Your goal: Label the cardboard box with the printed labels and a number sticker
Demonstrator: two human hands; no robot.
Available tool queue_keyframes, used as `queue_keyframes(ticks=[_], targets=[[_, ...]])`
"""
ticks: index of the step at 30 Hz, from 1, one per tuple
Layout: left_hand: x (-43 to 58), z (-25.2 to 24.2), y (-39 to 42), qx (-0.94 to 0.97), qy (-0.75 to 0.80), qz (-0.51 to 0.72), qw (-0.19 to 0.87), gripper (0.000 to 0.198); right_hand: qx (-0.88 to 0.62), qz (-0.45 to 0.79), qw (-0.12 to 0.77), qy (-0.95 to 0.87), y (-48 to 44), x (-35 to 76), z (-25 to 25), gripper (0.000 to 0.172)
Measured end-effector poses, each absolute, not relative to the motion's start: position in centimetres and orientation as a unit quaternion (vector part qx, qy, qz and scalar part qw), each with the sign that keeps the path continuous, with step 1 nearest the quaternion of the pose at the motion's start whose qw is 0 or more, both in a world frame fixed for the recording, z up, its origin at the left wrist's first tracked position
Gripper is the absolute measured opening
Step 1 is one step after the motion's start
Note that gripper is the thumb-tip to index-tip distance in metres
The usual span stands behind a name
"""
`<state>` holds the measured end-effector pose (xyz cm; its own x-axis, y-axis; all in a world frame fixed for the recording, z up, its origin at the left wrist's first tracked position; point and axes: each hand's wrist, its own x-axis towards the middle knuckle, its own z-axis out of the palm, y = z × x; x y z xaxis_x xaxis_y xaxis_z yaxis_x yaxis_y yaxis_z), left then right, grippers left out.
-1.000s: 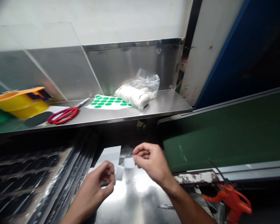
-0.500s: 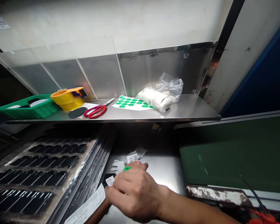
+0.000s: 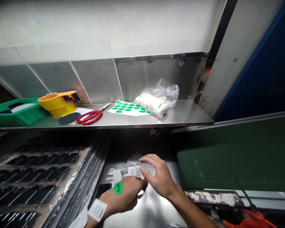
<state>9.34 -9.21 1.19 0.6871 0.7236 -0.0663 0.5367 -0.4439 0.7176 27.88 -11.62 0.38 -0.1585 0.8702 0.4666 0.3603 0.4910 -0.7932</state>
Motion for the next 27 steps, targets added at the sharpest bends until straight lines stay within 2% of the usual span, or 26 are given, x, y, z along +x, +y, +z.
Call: queue_keyframes(ticks=[1, 3, 5, 7, 8, 9, 10, 12, 13, 14, 17, 20, 24, 27], targets=[[9.2, 2.1, -9.3, 0.861, 0.344, 0.092, 0.364, 0.018, -0.450, 0.329, 0.476, -0.681, -11.2, 28.6, -0.8, 0.036], [8.5, 4.3, -9.4, 0.873, 0.312, 0.056, 0.370, 0.029, -0.402, 0.465, 0.422, -0.666, -10.6, 29.4, -3.2, 0.074], [7.5, 6.1, -9.5, 0.840, 0.311, 0.075, 0.437, 0.026, -0.326, 0.548, 0.383, -0.669, -10.1, 28.9, -5.3, 0.113], [6.6, 7.3, -9.1, 0.764, 0.325, 0.161, 0.534, 0.019, -0.278, 0.587, 0.389, -0.653, -9.6, 27.3, -6.7, 0.132], [6.2, 7.6, -8.7, 0.717, 0.334, 0.220, 0.571, 0.017, -0.267, 0.601, 0.410, -0.632, -9.4, 26.2, -7.0, 0.131], [5.8, 7.7, -8.3, 0.676, 0.343, 0.281, 0.589, 0.017, -0.265, 0.612, 0.433, -0.606, -9.1, 25.2, -7.1, 0.121], [5.4, 7.8, -7.8, 0.646, 0.355, 0.333, 0.588, 0.019, -0.269, 0.620, 0.455, -0.580, -8.8, 24.2, -6.9, 0.104], [4.4, 7.9, -6.6, 0.629, 0.385, 0.400, 0.544, 0.023, -0.286, 0.618, 0.480, -0.553, -8.1, 22.7, -5.7, 0.063], [3.8, 8.0, -6.1, 0.637, 0.406, 0.421, 0.502, 0.024, -0.294, 0.610, 0.486, -0.553, -7.8, 22.3, -4.8, 0.049], [3.1, 8.3, -5.4, 0.648, 0.427, 0.443, 0.448, 0.027, -0.298, 0.599, 0.489, -0.559, -7.5, 22.1, -3.6, 0.043], [0.6, 9.8, -3.0, 0.685, 0.506, 0.483, 0.202, 0.031, -0.294, 0.563, 0.534, -0.558, -6.2, 22.3, 0.8, 0.039], [-1.7, 11.9, 0.5, 0.736, 0.524, 0.428, 0.010, 0.030, -0.301, 0.501, 0.599, -0.548, -3.9, 22.7, 5.9, 0.043], [-3.2, 13.9, 5.4, 0.813, 0.498, 0.300, -0.030, 0.044, -0.406, 0.352, 0.631, -0.559, 1.5, 21.6, 11.7, 0.042], [-3.6, 14.5, 7.3, 0.819, 0.506, 0.267, -0.036, 0.035, -0.498, 0.282, 0.602, -0.557, 6.3, 20.1, 13.5, 0.045]])
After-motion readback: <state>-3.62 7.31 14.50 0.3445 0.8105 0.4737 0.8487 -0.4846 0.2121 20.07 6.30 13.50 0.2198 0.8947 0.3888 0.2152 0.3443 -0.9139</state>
